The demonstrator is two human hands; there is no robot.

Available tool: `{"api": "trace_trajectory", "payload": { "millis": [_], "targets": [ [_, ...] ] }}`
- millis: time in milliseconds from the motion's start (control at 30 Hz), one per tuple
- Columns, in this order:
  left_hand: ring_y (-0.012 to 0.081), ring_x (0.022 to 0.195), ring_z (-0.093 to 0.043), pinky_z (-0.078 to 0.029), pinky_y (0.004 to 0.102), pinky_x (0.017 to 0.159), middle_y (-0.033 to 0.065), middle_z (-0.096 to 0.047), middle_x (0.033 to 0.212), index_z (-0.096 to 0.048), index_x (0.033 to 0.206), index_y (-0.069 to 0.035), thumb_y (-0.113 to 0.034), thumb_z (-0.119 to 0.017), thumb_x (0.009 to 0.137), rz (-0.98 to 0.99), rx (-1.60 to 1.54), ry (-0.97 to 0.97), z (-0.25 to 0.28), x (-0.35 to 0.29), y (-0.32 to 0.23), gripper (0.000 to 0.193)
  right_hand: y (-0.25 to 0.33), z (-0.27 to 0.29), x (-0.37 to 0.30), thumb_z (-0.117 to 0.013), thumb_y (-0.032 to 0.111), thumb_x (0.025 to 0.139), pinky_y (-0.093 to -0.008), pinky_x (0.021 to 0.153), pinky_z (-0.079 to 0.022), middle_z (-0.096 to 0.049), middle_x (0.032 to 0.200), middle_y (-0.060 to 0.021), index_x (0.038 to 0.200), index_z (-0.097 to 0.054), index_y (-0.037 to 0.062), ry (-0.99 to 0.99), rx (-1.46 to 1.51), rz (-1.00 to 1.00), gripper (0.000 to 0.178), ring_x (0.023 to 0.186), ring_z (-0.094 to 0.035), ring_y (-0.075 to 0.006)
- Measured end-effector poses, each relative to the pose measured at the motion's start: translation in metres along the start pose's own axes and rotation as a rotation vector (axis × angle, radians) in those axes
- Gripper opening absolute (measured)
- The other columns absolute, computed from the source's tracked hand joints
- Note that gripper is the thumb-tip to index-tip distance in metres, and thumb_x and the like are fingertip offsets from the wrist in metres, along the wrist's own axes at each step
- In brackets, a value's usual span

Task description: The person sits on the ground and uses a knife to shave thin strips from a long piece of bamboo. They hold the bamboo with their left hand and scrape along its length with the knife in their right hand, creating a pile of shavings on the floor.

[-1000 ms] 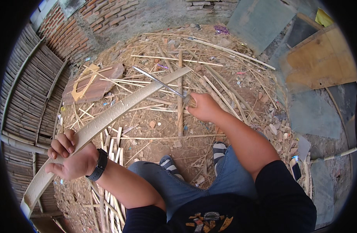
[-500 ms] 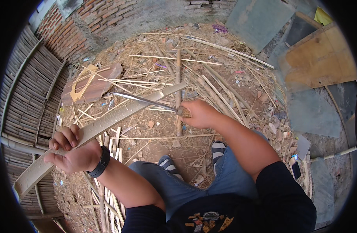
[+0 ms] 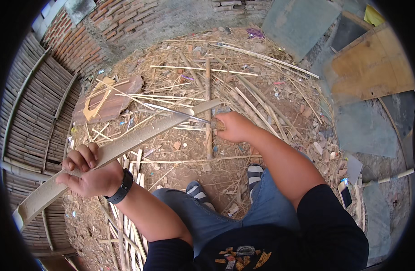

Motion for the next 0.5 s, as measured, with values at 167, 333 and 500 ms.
{"api": "trace_trajectory", "payload": {
  "millis": [167, 333, 500],
  "targets": [
    [0.009, 0.048, -0.031, -0.026, 0.0232, 0.05, -0.0022, -0.035, 0.059, -0.047, 0.076, -0.014, -0.054, -0.043, 0.098, 0.003, 0.017, 0.007, 0.003, 0.003, -0.002, 0.045, 0.017, -0.006, -0.003, -0.071, 0.023, 0.077, -0.0448, 0.076, -0.051, -0.066, 0.088, -0.0229, 0.109, -0.062, 0.0019, 0.076, -0.018, 0.055, 0.039, 0.085, -0.065, -0.039],
    [0.0087, 0.048, -0.032, -0.026, 0.0221, 0.05, -0.0024, -0.036, 0.058, -0.048, 0.077, -0.014, -0.054, -0.043, 0.098, 0.007, 0.011, -0.013, 0.002, 0.0, 0.006, 0.046, 0.007, -0.007, 0.002, -0.07, 0.024, 0.078, -0.0475, 0.075, -0.051, -0.065, 0.084, -0.022, 0.101, -0.061, 0.001, 0.056, 0.017, 0.07, 0.034, 0.084, -0.064, -0.0392],
    [0.0088, 0.049, -0.032, -0.027, 0.0224, 0.05, -0.0025, -0.036, 0.058, -0.048, 0.076, -0.015, -0.055, -0.044, 0.098, 0.018, 0.005, 0.026, -0.001, 0.001, 0.005, 0.045, 0.015, -0.003, -0.005, -0.072, 0.023, 0.077, -0.0444, 0.073, -0.051, -0.065, 0.082, -0.0223, 0.112, -0.061, 0.0024, 0.093, -0.024, 0.03, 0.042, 0.08, -0.065, -0.0374]
  ]
}}
Point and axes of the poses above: each hand's wrist, its own x-axis towards the middle knuckle, its own z-axis out of the back of the hand, y = z × x, the point moved 8 cm from there along x, towards the middle knuckle
